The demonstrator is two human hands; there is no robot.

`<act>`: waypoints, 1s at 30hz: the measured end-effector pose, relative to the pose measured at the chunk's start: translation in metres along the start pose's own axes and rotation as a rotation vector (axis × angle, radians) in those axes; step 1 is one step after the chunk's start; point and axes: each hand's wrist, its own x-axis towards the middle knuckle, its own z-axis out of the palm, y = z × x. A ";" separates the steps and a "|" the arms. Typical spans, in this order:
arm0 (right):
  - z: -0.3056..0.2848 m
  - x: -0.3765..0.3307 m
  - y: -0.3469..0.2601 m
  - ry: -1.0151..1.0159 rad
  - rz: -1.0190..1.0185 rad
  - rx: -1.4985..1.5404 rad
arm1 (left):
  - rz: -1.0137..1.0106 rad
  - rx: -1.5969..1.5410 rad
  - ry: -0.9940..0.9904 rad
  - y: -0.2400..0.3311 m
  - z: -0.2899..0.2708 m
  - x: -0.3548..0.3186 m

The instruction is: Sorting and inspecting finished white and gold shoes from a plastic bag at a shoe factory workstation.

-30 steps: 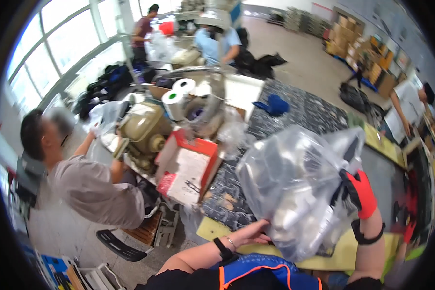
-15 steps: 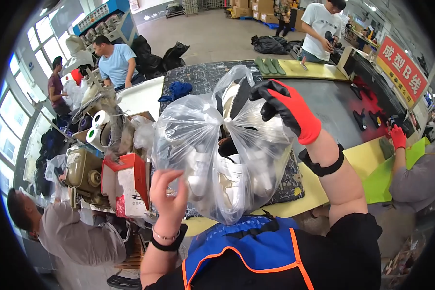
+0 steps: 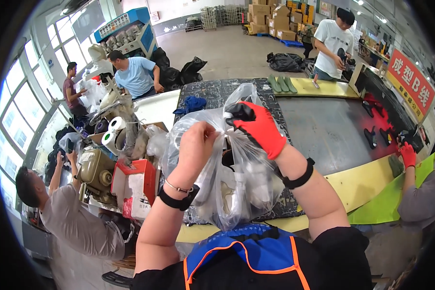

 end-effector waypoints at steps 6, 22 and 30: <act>-0.009 -0.017 -0.003 -0.139 0.086 0.023 | 0.072 -0.190 0.141 0.021 -0.022 0.000; -0.021 -0.041 -0.004 -0.300 -0.185 -0.611 | -0.386 -1.157 0.374 0.010 -0.124 -0.021; -0.067 -0.039 -0.012 -0.138 0.183 0.524 | 0.171 0.133 0.104 0.007 -0.050 -0.031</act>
